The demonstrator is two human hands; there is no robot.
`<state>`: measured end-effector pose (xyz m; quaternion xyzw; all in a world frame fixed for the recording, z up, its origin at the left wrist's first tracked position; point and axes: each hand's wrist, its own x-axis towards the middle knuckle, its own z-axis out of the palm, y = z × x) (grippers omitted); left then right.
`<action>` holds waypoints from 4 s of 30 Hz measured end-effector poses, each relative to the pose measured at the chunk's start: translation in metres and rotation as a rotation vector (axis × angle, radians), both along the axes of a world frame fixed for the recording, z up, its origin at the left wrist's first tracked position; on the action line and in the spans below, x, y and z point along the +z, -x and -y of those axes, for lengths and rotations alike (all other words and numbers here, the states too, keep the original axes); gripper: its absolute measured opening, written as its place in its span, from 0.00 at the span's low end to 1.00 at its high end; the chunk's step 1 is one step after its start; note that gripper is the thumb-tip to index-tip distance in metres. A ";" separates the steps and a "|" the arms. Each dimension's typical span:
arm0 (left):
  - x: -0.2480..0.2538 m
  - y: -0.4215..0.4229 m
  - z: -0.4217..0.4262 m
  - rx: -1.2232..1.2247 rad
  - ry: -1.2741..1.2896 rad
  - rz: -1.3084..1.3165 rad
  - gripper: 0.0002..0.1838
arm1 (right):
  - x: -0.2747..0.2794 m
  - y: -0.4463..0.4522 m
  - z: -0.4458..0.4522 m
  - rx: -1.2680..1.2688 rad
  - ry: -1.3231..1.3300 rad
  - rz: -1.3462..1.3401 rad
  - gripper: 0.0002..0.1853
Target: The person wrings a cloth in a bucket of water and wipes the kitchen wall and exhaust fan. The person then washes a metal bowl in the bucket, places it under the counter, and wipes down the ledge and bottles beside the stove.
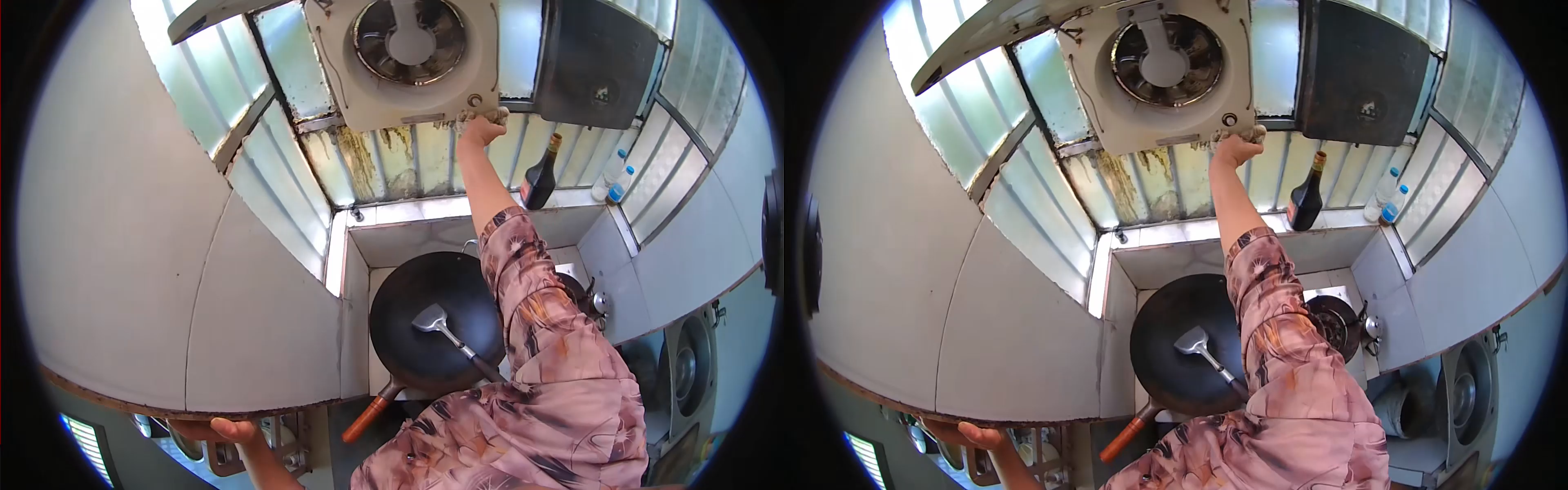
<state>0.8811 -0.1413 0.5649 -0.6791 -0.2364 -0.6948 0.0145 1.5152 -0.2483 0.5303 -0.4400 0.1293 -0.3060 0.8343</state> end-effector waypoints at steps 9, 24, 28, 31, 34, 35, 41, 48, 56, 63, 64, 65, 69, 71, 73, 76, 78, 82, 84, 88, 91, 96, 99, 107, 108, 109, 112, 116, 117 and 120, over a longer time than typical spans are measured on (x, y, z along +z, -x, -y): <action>0.003 -0.007 0.003 -0.044 0.025 0.013 0.39 | -0.024 0.070 -0.026 0.978 -0.186 -0.051 0.12; 0.005 -0.001 0.003 0.127 -0.061 -0.048 0.39 | -0.105 0.072 -0.033 0.566 0.771 0.265 0.10; 0.006 -0.018 -0.006 0.220 -0.315 -0.151 0.37 | -0.167 0.044 0.019 0.204 0.995 0.179 0.08; -0.031 0.029 -0.017 -0.023 -0.185 -0.060 0.36 | -0.212 -0.011 0.113 0.090 1.180 -0.022 0.08; -0.026 0.017 -0.005 0.074 -0.165 -0.032 0.36 | -0.256 -0.039 0.159 0.149 1.262 -0.402 0.13; -0.026 0.013 -0.006 0.085 -0.166 -0.029 0.36 | -0.261 -0.035 0.151 0.159 1.270 -0.406 0.13; -0.030 -0.001 -0.005 0.096 -0.150 -0.001 0.36 | -0.249 0.043 0.051 -0.005 1.578 -0.054 0.06; -0.031 -0.007 -0.005 0.081 -0.114 0.053 0.36 | -0.244 0.097 -0.049 0.185 1.555 -0.149 0.10; -0.035 0.007 0.003 -0.041 0.116 0.411 0.37 | -0.248 0.131 -0.126 0.339 1.565 0.095 0.10; -0.051 0.033 -0.014 -0.045 -0.012 0.132 0.36 | -0.251 0.121 -0.126 1.002 1.382 0.563 0.12; -0.054 0.040 -0.017 0.018 -0.085 0.009 0.35 | -0.245 0.133 -0.120 1.379 1.072 0.144 0.16; -0.057 0.047 -0.022 0.075 -0.174 -0.109 0.34 | -0.233 0.146 -0.110 1.549 0.930 0.029 0.18; -0.055 0.051 -0.030 0.156 -0.400 -0.387 0.33 | -0.167 0.215 -0.049 2.048 -0.105 -0.359 0.24; -0.014 0.020 0.015 -0.128 0.021 -0.172 0.30 | -0.138 0.265 -0.020 2.128 -0.241 -0.374 0.24; -0.006 0.044 0.048 -0.155 0.207 -0.333 0.30 | -0.118 0.314 0.006 2.241 -0.237 -0.351 0.25; -0.044 0.113 0.106 -0.245 0.251 -0.373 0.27 | -0.092 0.407 0.054 2.166 -0.080 -0.510 0.26; -0.082 0.175 0.152 -0.257 0.353 -0.441 0.19 | -0.093 0.472 0.079 2.284 -0.042 -0.524 0.27; -0.175 0.303 0.271 -0.044 0.737 -0.582 0.12 | -0.122 0.585 0.128 2.552 0.125 -0.674 0.31; -0.217 0.357 0.332 0.102 0.993 -0.565 0.11 | -0.139 0.642 0.146 2.601 0.209 -0.827 0.32; -0.274 0.444 0.457 0.353 1.313 -0.485 0.12 | -0.159 0.752 0.170 2.846 0.326 -0.912 0.30; -0.288 0.488 0.522 0.476 1.470 -0.377 0.13 | -0.168 0.834 0.179 2.993 0.573 -0.782 0.27; -0.288 0.547 0.582 0.617 1.665 -0.211 0.15 | -0.184 0.948 0.191 3.099 0.950 -0.297 0.22; -0.296 0.575 0.585 0.728 1.711 -0.031 0.15 | -0.193 0.992 0.185 3.124 1.026 -0.109 0.20; -0.306 0.678 0.507 0.609 1.697 -0.092 0.16 | -0.236 1.095 0.138 3.052 1.155 -0.124 0.20; -0.304 0.695 0.494 0.572 1.755 -0.126 0.16 | -0.248 1.109 0.130 3.042 1.168 -0.143 0.19; -0.302 0.717 0.478 0.538 1.804 -0.161 0.17 | -0.259 1.128 0.119 3.032 1.176 -0.152 0.19; -0.301 0.774 0.471 0.481 1.830 -0.242 0.18 | -0.273 1.185 0.099 2.901 1.180 -0.203 0.19; -0.313 0.850 0.451 0.400 1.987 -0.154 0.20 | -0.291 1.247 0.056 2.757 1.222 -0.121 0.19; -0.311 0.867 0.444 0.380 1.996 -0.168 0.20 | -0.287 1.263 0.043 2.744 1.261 -0.095 0.19; -0.300 0.892 0.419 0.239 2.073 -0.137 0.19 | -0.301 1.294 0.020 2.691 1.283 -0.003 0.20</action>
